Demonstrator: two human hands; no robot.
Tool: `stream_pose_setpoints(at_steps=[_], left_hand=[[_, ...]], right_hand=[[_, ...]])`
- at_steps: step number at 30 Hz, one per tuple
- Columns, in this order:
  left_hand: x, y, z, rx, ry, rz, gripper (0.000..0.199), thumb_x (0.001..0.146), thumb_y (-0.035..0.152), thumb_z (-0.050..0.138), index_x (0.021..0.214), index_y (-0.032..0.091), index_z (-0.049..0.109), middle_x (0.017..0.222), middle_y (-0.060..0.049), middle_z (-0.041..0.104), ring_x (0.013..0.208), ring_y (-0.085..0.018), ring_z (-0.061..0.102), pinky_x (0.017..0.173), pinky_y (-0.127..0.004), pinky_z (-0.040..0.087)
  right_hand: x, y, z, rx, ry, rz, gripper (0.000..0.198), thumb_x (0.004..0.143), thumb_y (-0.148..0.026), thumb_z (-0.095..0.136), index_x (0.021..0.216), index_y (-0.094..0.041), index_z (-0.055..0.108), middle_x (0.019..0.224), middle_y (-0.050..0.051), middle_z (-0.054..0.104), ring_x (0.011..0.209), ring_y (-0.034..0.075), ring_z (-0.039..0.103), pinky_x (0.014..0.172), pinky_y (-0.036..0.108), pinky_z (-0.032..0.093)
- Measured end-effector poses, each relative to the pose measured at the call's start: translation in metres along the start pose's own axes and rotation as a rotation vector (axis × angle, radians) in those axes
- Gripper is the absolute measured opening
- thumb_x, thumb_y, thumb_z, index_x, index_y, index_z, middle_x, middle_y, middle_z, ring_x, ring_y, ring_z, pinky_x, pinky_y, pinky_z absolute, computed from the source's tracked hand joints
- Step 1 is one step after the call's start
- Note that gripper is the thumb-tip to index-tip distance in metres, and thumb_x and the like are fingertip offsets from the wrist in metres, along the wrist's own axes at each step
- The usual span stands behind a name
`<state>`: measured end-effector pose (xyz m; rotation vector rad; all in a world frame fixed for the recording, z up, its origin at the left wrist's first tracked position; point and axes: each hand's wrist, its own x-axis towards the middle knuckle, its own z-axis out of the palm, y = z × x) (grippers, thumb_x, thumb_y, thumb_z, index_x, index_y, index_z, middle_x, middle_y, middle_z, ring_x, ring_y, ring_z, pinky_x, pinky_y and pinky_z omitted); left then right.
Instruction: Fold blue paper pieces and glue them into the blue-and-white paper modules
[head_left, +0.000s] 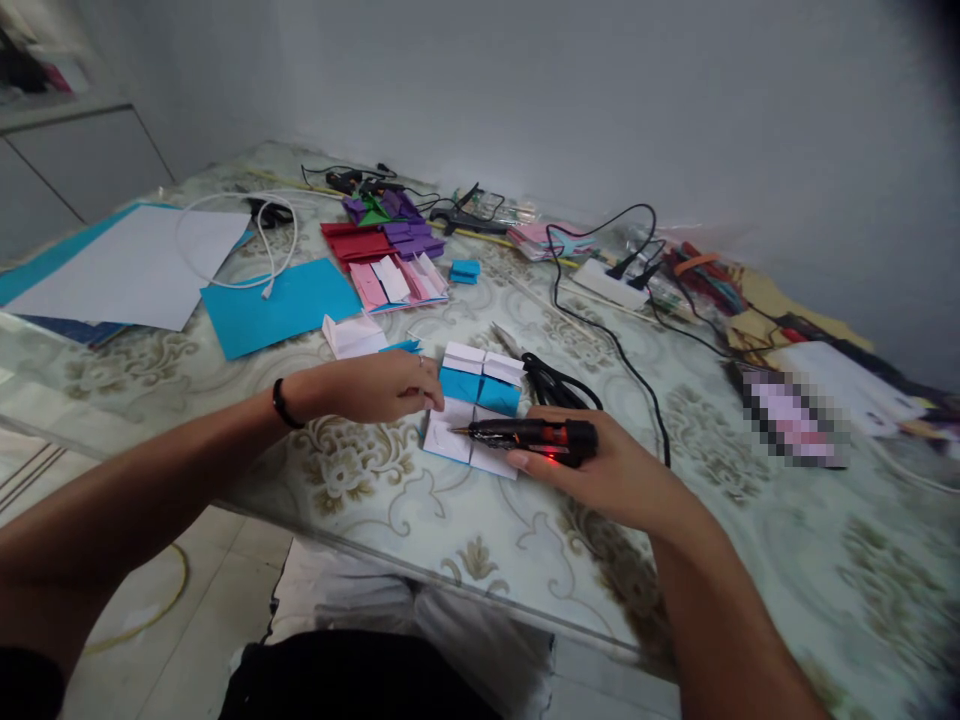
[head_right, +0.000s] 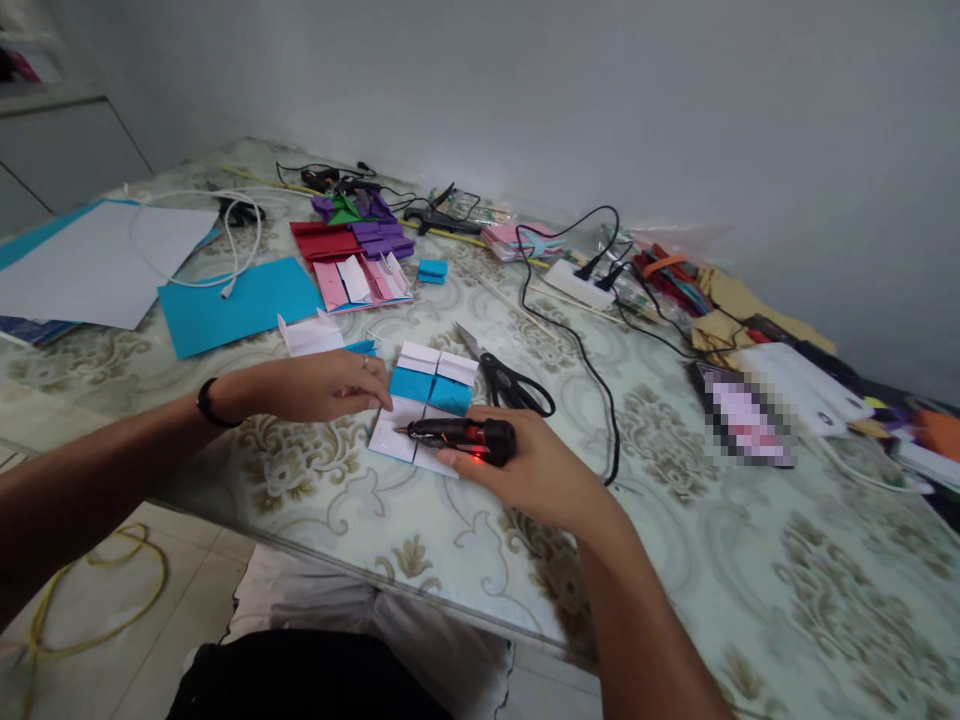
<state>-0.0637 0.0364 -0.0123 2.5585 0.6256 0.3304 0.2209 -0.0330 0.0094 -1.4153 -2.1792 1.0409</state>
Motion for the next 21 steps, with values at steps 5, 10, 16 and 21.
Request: stream_pose_setpoints(at_steps=[5,10,16,21], left_hand=[[0.0007,-0.0004,0.0001,0.012,-0.008,-0.007,0.028,0.099,0.011,0.051,0.104,0.017,0.078,0.103,-0.008,0.075,0.091,-0.016,0.069,0.082,-0.026,0.049],[0.0008,0.0004,-0.0001,0.007,-0.014,-0.013,0.028,0.100,0.012,0.051,0.105,0.017,0.078,0.103,-0.009,0.075,0.090,-0.016,0.068,0.081,-0.026,0.049],[0.0004,-0.0008,-0.0003,0.005,-0.017,-0.007,0.028,0.100,0.014,0.050,0.106,0.016,0.078,0.105,-0.010,0.075,0.093,-0.017,0.069,0.083,-0.028,0.050],[0.0005,-0.0007,-0.0007,0.000,-0.020,-0.012,0.029,0.100,0.014,0.050,0.106,0.016,0.078,0.102,-0.009,0.075,0.092,-0.017,0.069,0.082,-0.028,0.050]], right_hand=[[0.0018,0.0018,0.0064,0.000,-0.011,0.025,0.037,0.086,-0.054,0.071,0.085,-0.017,0.072,0.071,0.001,0.067,0.063,0.015,0.054,0.056,0.026,0.043],[0.0016,0.0032,0.0078,0.005,-0.022,0.051,0.037,0.085,-0.054,0.074,0.090,-0.017,0.074,0.075,0.001,0.069,0.066,0.016,0.057,0.058,0.026,0.045],[0.0016,0.0040,0.0073,0.025,-0.063,0.060,0.036,0.085,-0.053,0.074,0.091,-0.017,0.075,0.080,0.003,0.074,0.068,0.017,0.060,0.061,0.027,0.049],[-0.0014,0.0035,-0.0008,0.011,-0.033,0.020,0.036,0.085,-0.053,0.073,0.090,-0.018,0.074,0.080,0.004,0.073,0.068,0.019,0.062,0.060,0.028,0.049]])
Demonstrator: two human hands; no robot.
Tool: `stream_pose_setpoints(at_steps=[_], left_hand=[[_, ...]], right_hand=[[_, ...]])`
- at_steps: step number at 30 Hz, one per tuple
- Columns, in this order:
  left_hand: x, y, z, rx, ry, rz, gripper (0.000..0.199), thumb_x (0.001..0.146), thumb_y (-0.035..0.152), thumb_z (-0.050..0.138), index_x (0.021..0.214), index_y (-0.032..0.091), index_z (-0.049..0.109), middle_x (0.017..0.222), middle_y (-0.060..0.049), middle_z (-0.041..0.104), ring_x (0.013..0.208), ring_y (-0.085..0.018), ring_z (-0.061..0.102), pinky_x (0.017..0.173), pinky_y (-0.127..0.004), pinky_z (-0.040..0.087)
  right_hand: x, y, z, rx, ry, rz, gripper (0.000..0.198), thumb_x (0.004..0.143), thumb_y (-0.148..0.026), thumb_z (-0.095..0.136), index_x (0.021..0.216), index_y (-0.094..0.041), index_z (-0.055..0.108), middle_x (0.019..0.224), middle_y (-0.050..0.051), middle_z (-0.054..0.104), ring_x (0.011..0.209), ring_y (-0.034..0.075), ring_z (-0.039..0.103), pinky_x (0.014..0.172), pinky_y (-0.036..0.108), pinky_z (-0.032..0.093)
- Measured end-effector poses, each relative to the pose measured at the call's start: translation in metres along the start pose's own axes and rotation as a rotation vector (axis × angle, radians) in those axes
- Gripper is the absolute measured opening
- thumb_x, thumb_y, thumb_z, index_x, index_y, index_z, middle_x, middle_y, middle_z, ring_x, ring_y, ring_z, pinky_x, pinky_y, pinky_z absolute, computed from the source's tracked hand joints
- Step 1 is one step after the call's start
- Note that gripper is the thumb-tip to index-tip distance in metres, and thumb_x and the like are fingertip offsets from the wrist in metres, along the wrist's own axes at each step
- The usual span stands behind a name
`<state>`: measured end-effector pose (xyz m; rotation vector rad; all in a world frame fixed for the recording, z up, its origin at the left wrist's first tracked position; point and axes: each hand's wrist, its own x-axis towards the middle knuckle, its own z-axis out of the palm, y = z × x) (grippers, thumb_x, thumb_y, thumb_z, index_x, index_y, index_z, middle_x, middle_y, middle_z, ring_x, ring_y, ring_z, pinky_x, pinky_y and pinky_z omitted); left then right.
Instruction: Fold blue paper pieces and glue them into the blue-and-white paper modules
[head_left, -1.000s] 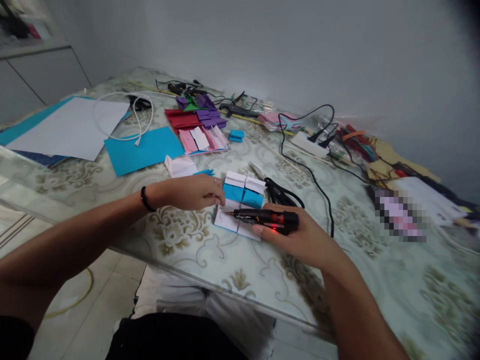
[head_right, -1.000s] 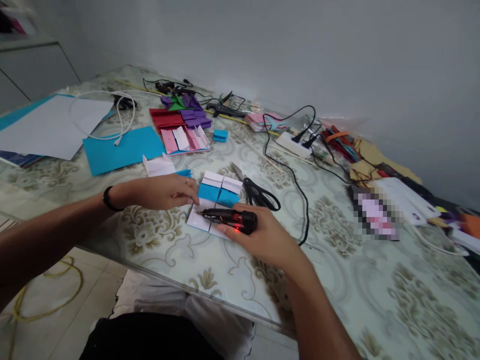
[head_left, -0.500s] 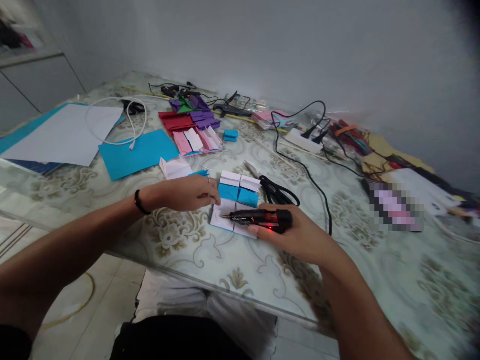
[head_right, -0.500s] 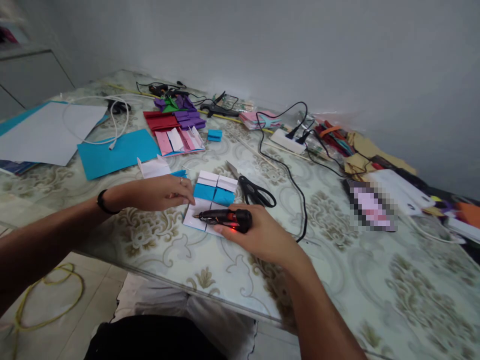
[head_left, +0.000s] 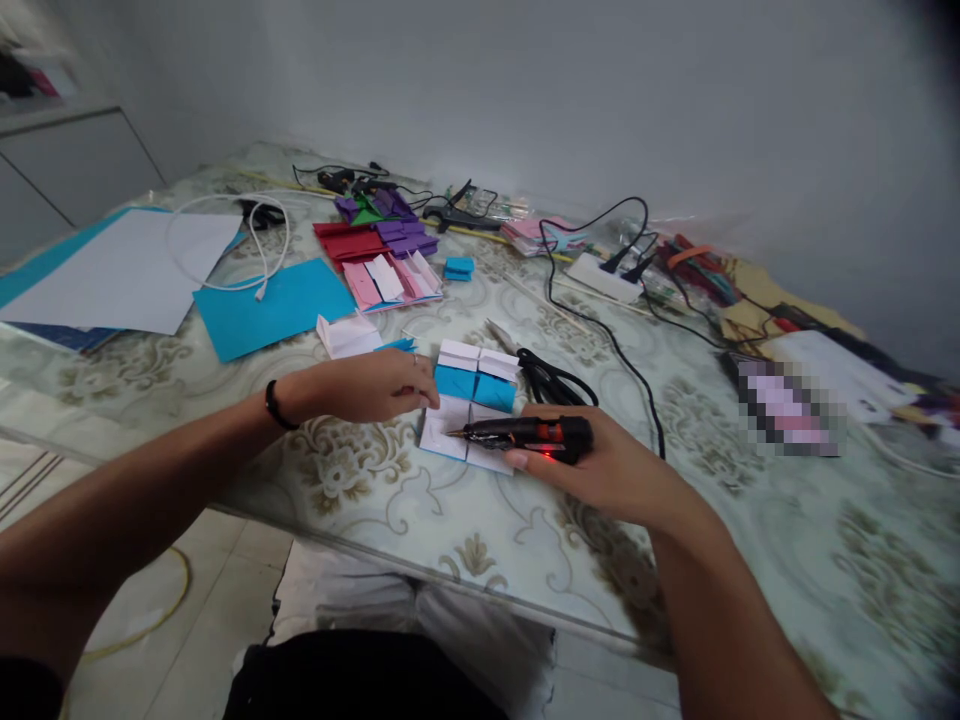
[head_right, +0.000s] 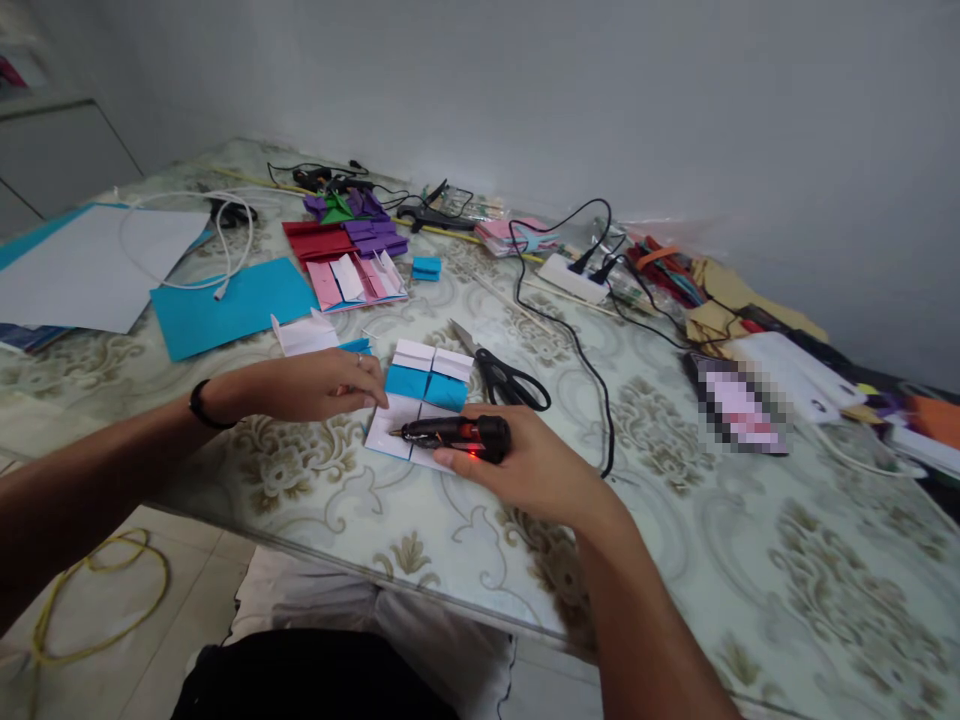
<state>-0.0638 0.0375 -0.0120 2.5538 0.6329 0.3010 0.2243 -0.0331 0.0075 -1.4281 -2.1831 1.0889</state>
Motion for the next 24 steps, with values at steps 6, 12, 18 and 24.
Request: stream_pose_setpoints(at_steps=[6,12,18,24], left_hand=[[-0.0007,0.0006,-0.0005,-0.007,0.015,-0.001,0.029,0.100,0.014,0.050,0.105,0.017,0.078,0.103,-0.009,0.076,0.092,-0.018,0.069,0.082,-0.028,0.050],[-0.0002,0.0008,0.0001,-0.013,0.008,0.005,0.028,0.100,0.013,0.051,0.105,0.016,0.078,0.102,-0.010,0.075,0.092,-0.018,0.070,0.082,-0.029,0.051],[-0.0006,0.0024,-0.0012,-0.008,-0.002,-0.019,0.029,0.100,0.013,0.050,0.105,0.017,0.078,0.103,-0.009,0.075,0.094,-0.018,0.069,0.083,-0.028,0.050],[-0.0005,0.0008,-0.0005,-0.034,0.002,-0.014,0.028,0.100,0.013,0.050,0.104,0.017,0.078,0.103,-0.009,0.074,0.094,-0.019,0.069,0.084,-0.030,0.051]], right_hand=[[-0.0018,-0.0011,-0.0052,-0.002,0.021,0.033,0.035,0.084,-0.053,0.071,0.087,-0.018,0.073,0.076,0.003,0.072,0.067,0.020,0.062,0.060,0.029,0.050],[-0.0012,-0.0001,-0.0043,0.027,-0.022,0.061,0.036,0.084,-0.053,0.071,0.087,-0.018,0.076,0.078,0.003,0.075,0.067,0.020,0.063,0.061,0.030,0.051],[-0.0003,0.0014,-0.0048,0.002,-0.018,0.021,0.032,0.085,-0.050,0.072,0.087,-0.019,0.076,0.073,0.001,0.070,0.064,0.017,0.058,0.057,0.028,0.048],[-0.0018,0.0039,-0.0070,0.020,-0.062,0.012,0.039,0.085,-0.056,0.073,0.091,-0.017,0.075,0.070,0.000,0.064,0.063,0.016,0.054,0.055,0.026,0.045]])
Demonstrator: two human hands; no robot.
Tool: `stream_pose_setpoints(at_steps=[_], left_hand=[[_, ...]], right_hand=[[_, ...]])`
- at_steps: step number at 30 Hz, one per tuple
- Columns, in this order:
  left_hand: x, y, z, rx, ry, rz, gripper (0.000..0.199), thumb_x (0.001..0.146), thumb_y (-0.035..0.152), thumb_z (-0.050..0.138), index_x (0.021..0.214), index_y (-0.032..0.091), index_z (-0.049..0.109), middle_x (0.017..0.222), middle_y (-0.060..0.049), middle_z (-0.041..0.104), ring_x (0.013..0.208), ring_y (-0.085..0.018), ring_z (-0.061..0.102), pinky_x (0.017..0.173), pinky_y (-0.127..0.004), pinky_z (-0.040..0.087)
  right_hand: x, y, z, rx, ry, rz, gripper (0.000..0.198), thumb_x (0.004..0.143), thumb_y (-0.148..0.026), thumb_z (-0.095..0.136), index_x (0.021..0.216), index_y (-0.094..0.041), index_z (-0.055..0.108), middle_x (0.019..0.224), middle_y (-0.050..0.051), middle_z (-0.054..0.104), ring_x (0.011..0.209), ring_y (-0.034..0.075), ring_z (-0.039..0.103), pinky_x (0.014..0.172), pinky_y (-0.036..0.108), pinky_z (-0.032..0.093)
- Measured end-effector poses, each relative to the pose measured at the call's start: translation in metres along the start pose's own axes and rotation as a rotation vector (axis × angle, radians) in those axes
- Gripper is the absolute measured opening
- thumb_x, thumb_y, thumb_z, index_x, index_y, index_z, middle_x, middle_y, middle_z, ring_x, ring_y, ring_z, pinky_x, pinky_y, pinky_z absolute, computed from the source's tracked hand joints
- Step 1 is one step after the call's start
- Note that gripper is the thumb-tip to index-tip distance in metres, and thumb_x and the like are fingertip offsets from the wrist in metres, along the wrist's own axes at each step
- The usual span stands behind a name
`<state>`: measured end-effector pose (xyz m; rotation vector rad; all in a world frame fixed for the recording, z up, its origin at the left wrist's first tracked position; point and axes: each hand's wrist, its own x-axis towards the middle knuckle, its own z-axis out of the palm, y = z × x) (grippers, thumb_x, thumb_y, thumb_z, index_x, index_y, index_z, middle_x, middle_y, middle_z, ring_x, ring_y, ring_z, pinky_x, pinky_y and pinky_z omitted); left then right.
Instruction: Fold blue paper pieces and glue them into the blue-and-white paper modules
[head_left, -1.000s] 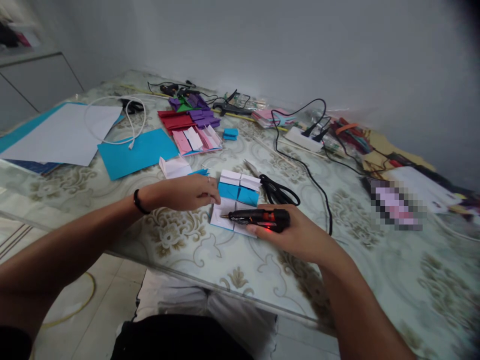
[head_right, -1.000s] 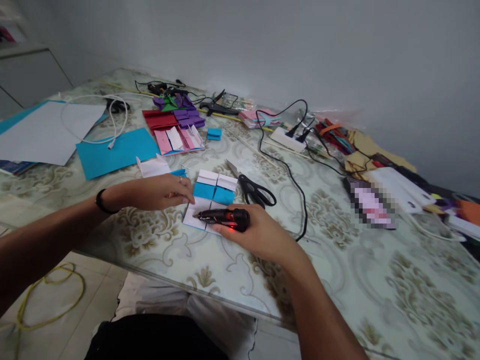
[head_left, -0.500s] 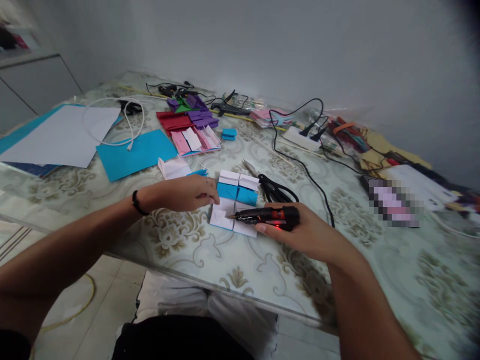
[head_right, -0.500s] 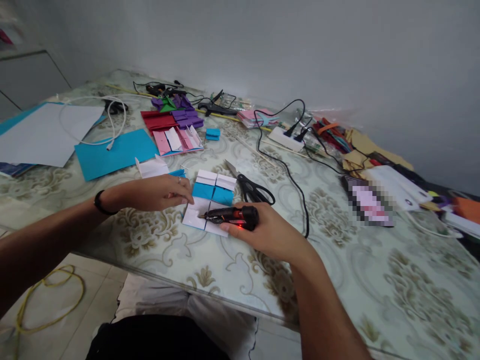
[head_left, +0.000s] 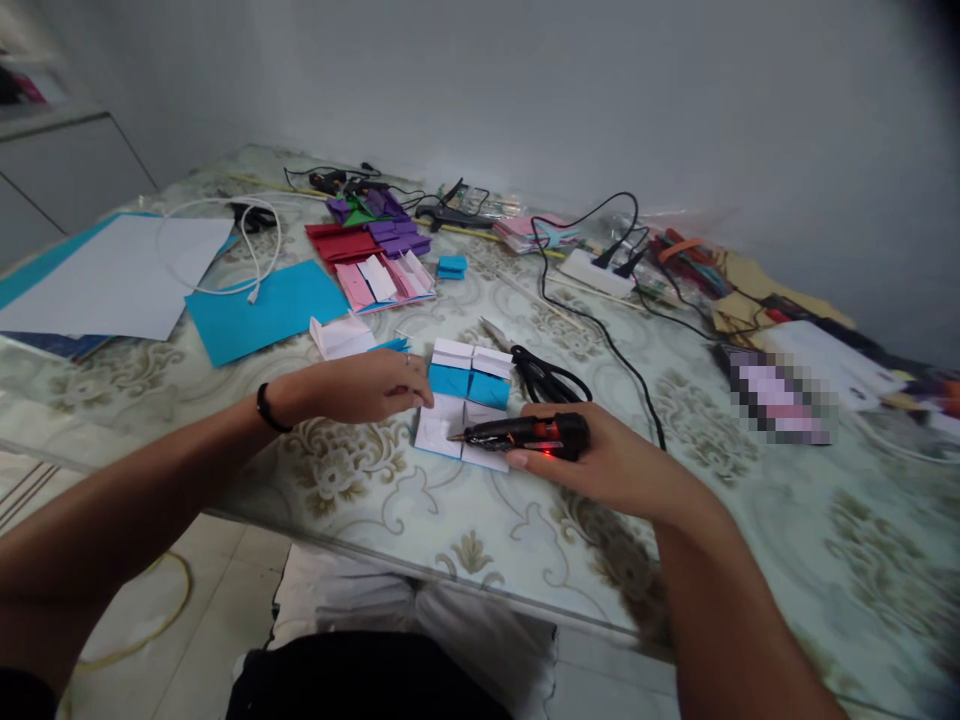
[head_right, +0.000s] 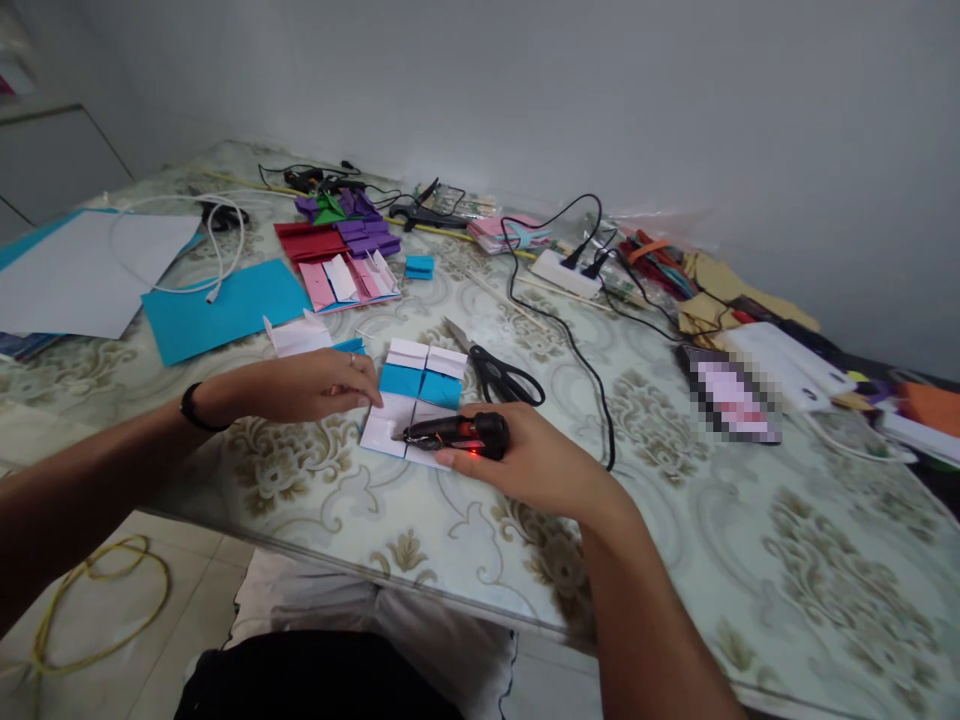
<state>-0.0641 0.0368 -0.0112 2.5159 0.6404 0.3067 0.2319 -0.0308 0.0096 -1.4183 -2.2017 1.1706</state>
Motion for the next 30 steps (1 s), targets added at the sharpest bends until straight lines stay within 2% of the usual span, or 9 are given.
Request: stream_pose_setpoints(at_steps=[9,15,17,19,20,22,25,27,30], left_hand=[[-0.001,-0.003,0.001,0.018,0.001,0.000,0.028,0.101,0.014,0.051,0.106,0.018,0.078,0.104,-0.009,0.075,0.096,-0.019,0.069,0.085,-0.030,0.050],[0.000,0.004,-0.002,0.039,0.021,0.010,0.027,0.101,0.014,0.051,0.104,0.017,0.078,0.102,-0.008,0.076,0.091,-0.017,0.070,0.080,-0.027,0.049],[0.000,0.007,-0.008,0.058,0.112,0.005,0.027,0.100,0.015,0.051,0.101,0.017,0.078,0.102,-0.008,0.077,0.090,-0.017,0.070,0.080,-0.027,0.049],[-0.002,0.008,-0.018,0.134,0.271,-0.054,0.024,0.099,0.019,0.053,0.101,0.018,0.077,0.101,-0.008,0.077,0.091,-0.018,0.069,0.081,-0.028,0.049],[-0.003,0.007,-0.023,0.199,0.363,-0.113,0.023,0.099,0.022,0.054,0.102,0.017,0.077,0.101,-0.008,0.076,0.090,-0.019,0.069,0.081,-0.030,0.049],[-0.007,0.001,-0.031,0.320,0.413,-0.262,0.027,0.097,0.033,0.058,0.113,0.018,0.074,0.106,-0.009,0.074,0.092,-0.022,0.067,0.084,-0.032,0.049],[-0.011,-0.013,-0.037,0.425,0.213,-0.385,0.048,0.089,0.046,0.067,0.126,0.015,0.068,0.118,-0.013,0.071,0.108,-0.029,0.065,0.092,-0.038,0.049],[-0.012,-0.019,-0.036,0.444,0.110,-0.450,0.054,0.087,0.046,0.069,0.130,0.014,0.066,0.123,-0.014,0.069,0.113,-0.032,0.063,0.094,-0.038,0.049],[-0.012,-0.022,-0.034,0.446,0.083,-0.525,0.049,0.088,0.039,0.067,0.131,0.015,0.065,0.121,-0.014,0.070,0.109,-0.030,0.065,0.090,-0.036,0.049]], right_hand=[[-0.011,0.004,-0.018,0.043,0.110,-0.001,0.044,0.080,-0.063,0.075,0.102,-0.025,0.081,0.080,0.003,0.074,0.067,0.022,0.063,0.058,0.031,0.054],[-0.017,0.015,-0.028,-0.065,0.098,0.020,0.044,0.081,-0.066,0.073,0.094,-0.025,0.082,0.067,0.002,0.067,0.059,0.020,0.056,0.050,0.030,0.048],[-0.017,0.015,-0.028,-0.079,0.105,0.021,0.043,0.082,-0.064,0.072,0.094,-0.024,0.082,0.066,0.001,0.067,0.058,0.019,0.056,0.050,0.029,0.048],[-0.016,0.013,-0.026,-0.073,0.121,0.004,0.042,0.082,-0.063,0.072,0.095,-0.024,0.082,0.067,0.001,0.068,0.059,0.019,0.057,0.050,0.028,0.049],[-0.015,0.012,-0.025,-0.065,0.129,-0.009,0.043,0.082,-0.063,0.072,0.096,-0.024,0.082,0.069,0.001,0.070,0.061,0.019,0.059,0.051,0.028,0.050],[-0.013,0.009,-0.022,-0.043,0.148,-0.040,0.044,0.082,-0.064,0.072,0.097,-0.024,0.082,0.074,0.002,0.072,0.064,0.021,0.062,0.053,0.029,0.052],[-0.008,0.006,-0.015,-0.003,0.178,-0.072,0.045,0.083,-0.063,0.071,0.098,-0.022,0.081,0.078,0.002,0.074,0.068,0.021,0.064,0.059,0.029,0.055],[-0.004,0.006,-0.010,0.020,0.171,-0.088,0.043,0.085,-0.061,0.071,0.099,-0.021,0.080,0.077,0.002,0.073,0.067,0.020,0.062,0.058,0.028,0.053],[0.000,0.007,-0.003,0.028,0.097,-0.098,0.040,0.086,-0.057,0.071,0.094,-0.018,0.078,0.071,0.001,0.067,0.063,0.017,0.057,0.055,0.026,0.047]])
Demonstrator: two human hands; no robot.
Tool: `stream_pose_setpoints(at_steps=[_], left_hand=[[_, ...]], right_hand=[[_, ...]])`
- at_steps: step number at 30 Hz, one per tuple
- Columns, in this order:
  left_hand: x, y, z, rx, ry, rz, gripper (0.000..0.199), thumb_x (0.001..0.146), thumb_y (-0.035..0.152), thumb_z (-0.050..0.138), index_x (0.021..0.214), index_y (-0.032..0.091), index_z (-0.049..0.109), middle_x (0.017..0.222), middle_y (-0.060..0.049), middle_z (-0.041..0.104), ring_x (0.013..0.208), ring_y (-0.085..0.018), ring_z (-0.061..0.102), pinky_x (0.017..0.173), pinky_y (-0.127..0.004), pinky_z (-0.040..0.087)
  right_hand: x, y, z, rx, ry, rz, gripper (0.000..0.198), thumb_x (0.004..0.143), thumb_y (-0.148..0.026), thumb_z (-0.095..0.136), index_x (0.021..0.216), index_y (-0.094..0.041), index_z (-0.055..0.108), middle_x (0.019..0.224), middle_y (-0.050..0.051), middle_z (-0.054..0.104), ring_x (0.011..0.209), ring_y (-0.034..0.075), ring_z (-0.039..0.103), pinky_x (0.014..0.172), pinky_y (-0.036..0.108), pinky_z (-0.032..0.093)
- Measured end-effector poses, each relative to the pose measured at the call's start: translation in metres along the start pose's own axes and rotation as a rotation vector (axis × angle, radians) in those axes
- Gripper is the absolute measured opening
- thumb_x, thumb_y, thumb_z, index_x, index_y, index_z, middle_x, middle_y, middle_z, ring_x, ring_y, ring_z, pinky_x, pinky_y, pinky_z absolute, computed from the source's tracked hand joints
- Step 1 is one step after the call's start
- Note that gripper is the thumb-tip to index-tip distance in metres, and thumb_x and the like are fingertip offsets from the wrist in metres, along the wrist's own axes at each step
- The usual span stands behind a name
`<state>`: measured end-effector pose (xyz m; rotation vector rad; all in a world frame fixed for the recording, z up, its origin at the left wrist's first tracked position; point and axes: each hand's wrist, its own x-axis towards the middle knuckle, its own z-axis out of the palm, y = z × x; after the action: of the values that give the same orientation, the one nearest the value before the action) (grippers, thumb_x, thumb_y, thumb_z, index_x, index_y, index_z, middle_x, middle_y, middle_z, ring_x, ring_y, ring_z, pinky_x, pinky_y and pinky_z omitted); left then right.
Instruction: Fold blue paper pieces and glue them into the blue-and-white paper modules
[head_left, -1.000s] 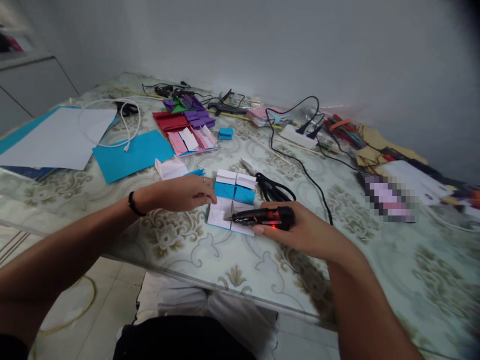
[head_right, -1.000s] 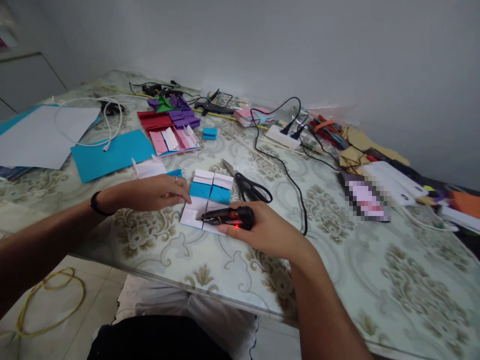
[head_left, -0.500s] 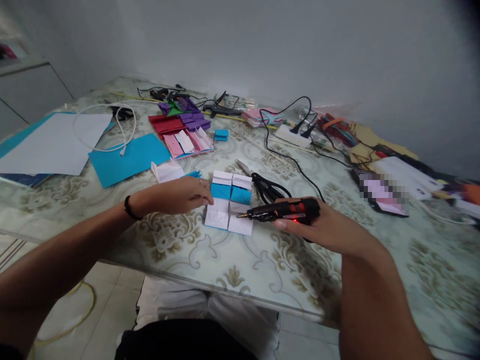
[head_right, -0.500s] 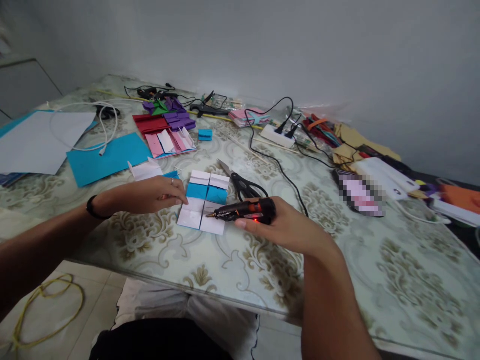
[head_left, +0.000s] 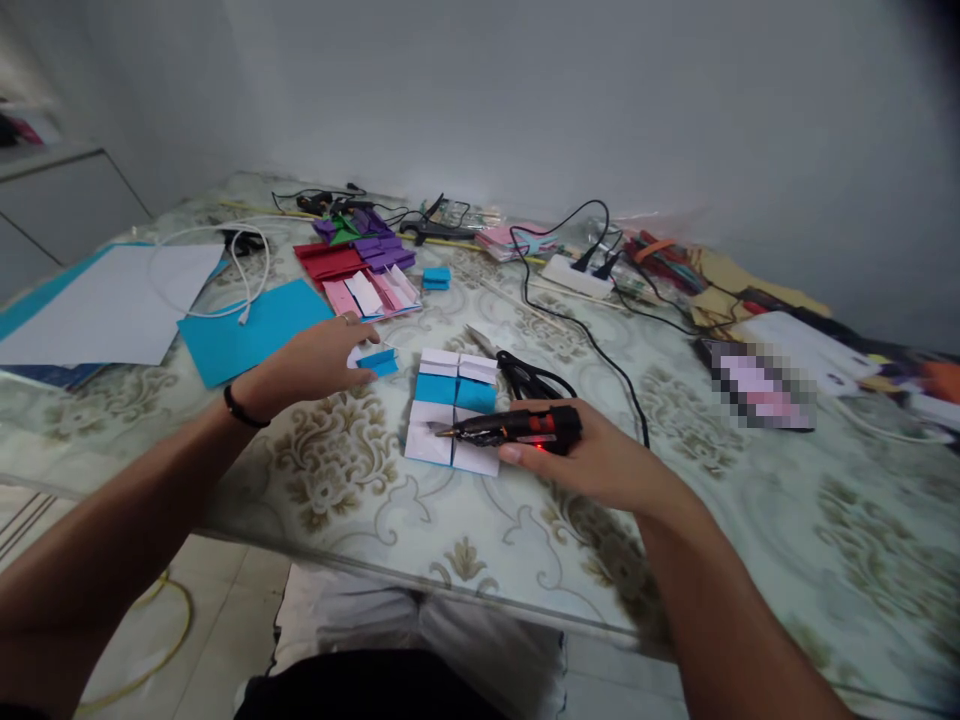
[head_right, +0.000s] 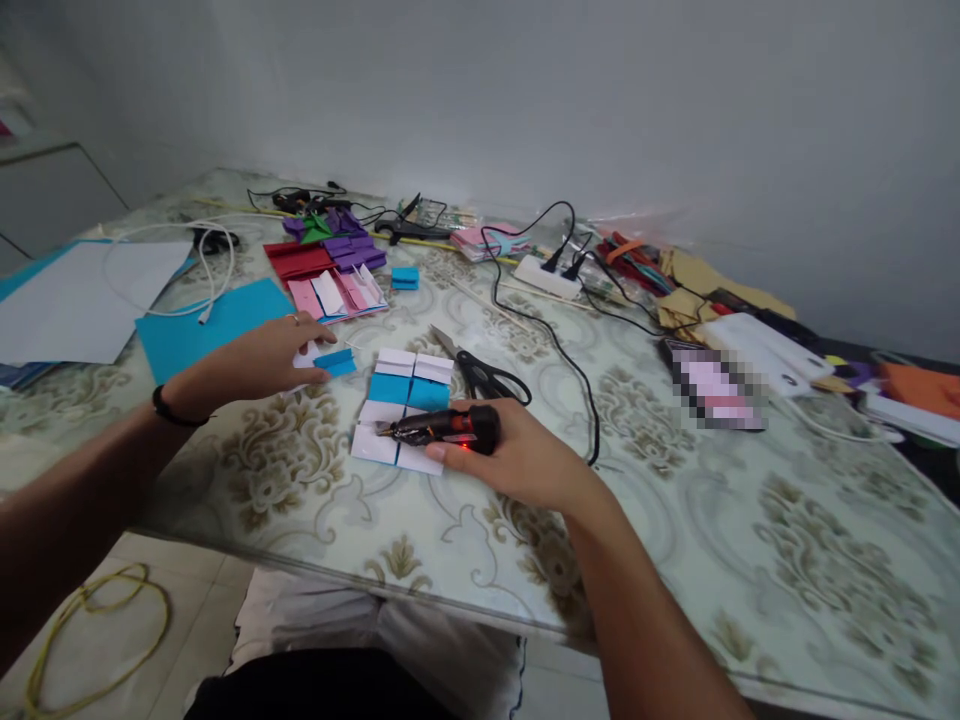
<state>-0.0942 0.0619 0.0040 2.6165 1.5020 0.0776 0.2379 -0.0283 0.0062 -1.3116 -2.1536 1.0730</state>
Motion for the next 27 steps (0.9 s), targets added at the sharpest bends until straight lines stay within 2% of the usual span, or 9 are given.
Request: stream_pose_setpoints(at_steps=[3,8,10,13,15,18,21,27], left_hand=[[0.001,0.001,0.001,-0.011,0.020,-0.023,0.039,0.091,0.037,0.064,0.123,0.015,0.068,0.111,-0.012,0.073,0.098,-0.027,0.067,0.083,-0.033,0.048],[0.006,0.002,0.006,-0.018,0.083,0.045,0.018,0.090,0.027,0.062,0.097,0.016,0.074,0.095,-0.008,0.077,0.088,-0.023,0.068,0.076,-0.030,0.045],[0.006,0.005,0.006,-0.049,0.141,0.086,0.014,0.089,0.023,0.062,0.089,0.016,0.074,0.089,-0.007,0.077,0.086,-0.022,0.068,0.078,-0.030,0.046],[0.002,0.015,0.000,-0.174,0.293,0.167,0.013,0.091,0.024,0.063,0.088,0.016,0.074,0.086,-0.005,0.076,0.084,-0.019,0.067,0.078,-0.028,0.046],[-0.005,0.024,-0.007,-0.318,0.350,0.240,0.013,0.093,0.028,0.066,0.087,0.018,0.073,0.084,-0.002,0.075,0.077,-0.015,0.065,0.073,-0.025,0.046],[-0.014,0.036,-0.013,-0.462,0.264,0.401,0.013,0.095,0.030,0.068,0.089,0.018,0.072,0.082,-0.001,0.072,0.069,-0.012,0.060,0.067,-0.023,0.044],[-0.021,0.046,-0.012,-0.470,0.141,0.534,0.011,0.095,0.024,0.068,0.086,0.017,0.069,0.081,-0.001,0.070,0.069,-0.011,0.060,0.065,-0.022,0.042],[-0.027,0.058,-0.002,-0.444,0.083,0.597,0.012,0.091,0.011,0.062,0.082,0.018,0.064,0.079,-0.001,0.066,0.069,-0.012,0.059,0.067,-0.024,0.042]], right_hand=[[0.001,0.000,0.001,0.020,-0.019,0.004,0.039,0.086,-0.056,0.072,0.091,-0.017,0.076,0.072,0.001,0.065,0.062,0.016,0.054,0.056,0.026,0.045],[0.000,-0.003,-0.002,0.065,0.025,0.002,0.037,0.086,-0.053,0.073,0.095,-0.017,0.077,0.072,0.000,0.065,0.061,0.014,0.052,0.056,0.024,0.045],[0.000,-0.003,-0.001,0.059,-0.011,0.011,0.037,0.085,-0.053,0.073,0.093,-0.017,0.077,0.070,0.000,0.064,0.061,0.014,0.052,0.054,0.024,0.044],[0.000,-0.003,-0.002,0.061,-0.073,0.011,0.039,0.085,-0.054,0.073,0.095,-0.017,0.078,0.070,0.000,0.066,0.061,0.015,0.055,0.053,0.024,0.045],[-0.002,-0.003,-0.006,0.074,-0.032,-0.006,0.040,0.085,-0.056,0.072,0.099,-0.019,0.078,0.077,0.002,0.071,0.066,0.017,0.061,0.059,0.026,0.050],[-0.004,-0.005,-0.015,0.065,0.099,-0.012,0.043,0.083,-0.062,0.071,0.094,-0.021,0.079,0.083,0.003,0.075,0.077,0.023,0.068,0.068,0.031,0.056],[-0.004,-0.006,-0.020,0.021,0.176,0.014,0.045,0.082,-0.065,0.070,0.087,-0.021,0.078,0.078,0.004,0.074,0.077,0.026,0.069,0.070,0.033,0.056],[0.002,0.000,-0.011,-0.003,0.188,0.065,0.042,0.086,-0.060,0.067,0.087,-0.019,0.078,0.071,0.001,0.069,0.068,0.020,0.062,0.065,0.029,0.052]])
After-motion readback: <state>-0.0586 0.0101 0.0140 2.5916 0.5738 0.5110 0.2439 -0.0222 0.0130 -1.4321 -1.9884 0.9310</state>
